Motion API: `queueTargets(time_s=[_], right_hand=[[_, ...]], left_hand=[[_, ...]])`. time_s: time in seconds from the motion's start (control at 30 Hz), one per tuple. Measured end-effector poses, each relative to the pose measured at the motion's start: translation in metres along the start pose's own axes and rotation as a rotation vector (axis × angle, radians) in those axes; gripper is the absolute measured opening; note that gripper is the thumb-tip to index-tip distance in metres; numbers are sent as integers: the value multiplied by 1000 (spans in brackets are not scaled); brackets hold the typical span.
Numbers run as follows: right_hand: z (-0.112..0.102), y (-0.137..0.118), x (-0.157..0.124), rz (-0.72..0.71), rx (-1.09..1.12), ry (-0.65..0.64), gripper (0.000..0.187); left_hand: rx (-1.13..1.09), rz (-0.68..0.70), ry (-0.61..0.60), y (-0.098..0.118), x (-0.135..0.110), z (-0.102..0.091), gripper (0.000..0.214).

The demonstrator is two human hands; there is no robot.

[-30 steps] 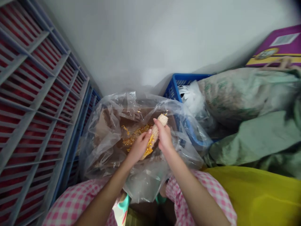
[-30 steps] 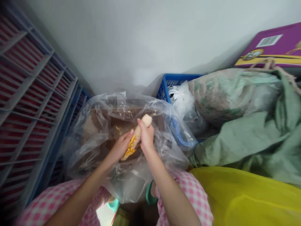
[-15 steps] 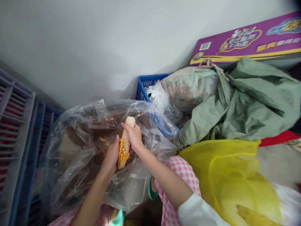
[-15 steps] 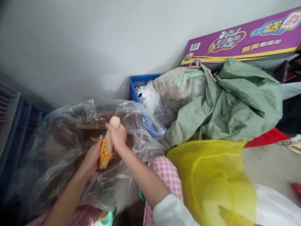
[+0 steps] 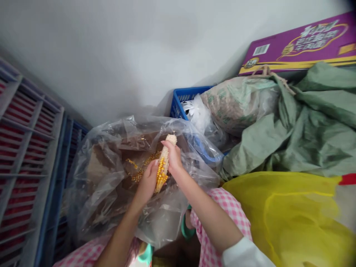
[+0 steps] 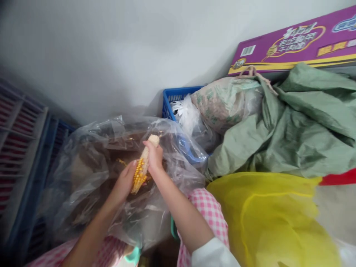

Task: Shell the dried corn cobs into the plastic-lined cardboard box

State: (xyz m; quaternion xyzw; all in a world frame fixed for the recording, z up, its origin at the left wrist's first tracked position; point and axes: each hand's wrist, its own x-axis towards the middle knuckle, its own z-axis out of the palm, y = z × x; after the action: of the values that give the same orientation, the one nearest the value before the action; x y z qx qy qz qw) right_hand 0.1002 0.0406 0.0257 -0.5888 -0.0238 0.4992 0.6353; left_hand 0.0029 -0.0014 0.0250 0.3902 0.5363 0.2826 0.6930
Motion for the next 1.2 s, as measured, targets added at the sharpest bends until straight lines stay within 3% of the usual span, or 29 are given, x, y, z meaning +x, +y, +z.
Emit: queueTargets(time_s=[0.13, 0.27, 0.43, 0.5, 0.6, 0.73, 0.93, 1.2], right_hand=[[-3, 3, -1, 5, -39, -14, 20], [-3, 5, -3, 28, -43, -35, 21], [0, 4, -5, 69, -38, -22, 24], [1, 3, -6, 24, -37, -28, 24], [0, 3, -7, -55, -56, -36, 25], [-2, 8, -7, -138, -106, -37, 24], [-4, 20, -1, -153, -169, 4, 23], [-4, 17, -1, -129, -149, -3, 24]], left_hand=[[33, -7, 40, -6, 0, 2, 43], [60, 16, 162, -10, 3, 0, 44], [-12, -48, 79, 5, 2, -5, 51], [114, 47, 81, 13, -2, -7, 50], [484, 274, 99, 17, -7, -8, 43], [721, 306, 87, 5, -9, -3, 36], [741, 260, 142, -13, -2, 1, 35], [643, 285, 94, -7, -1, -2, 37]])
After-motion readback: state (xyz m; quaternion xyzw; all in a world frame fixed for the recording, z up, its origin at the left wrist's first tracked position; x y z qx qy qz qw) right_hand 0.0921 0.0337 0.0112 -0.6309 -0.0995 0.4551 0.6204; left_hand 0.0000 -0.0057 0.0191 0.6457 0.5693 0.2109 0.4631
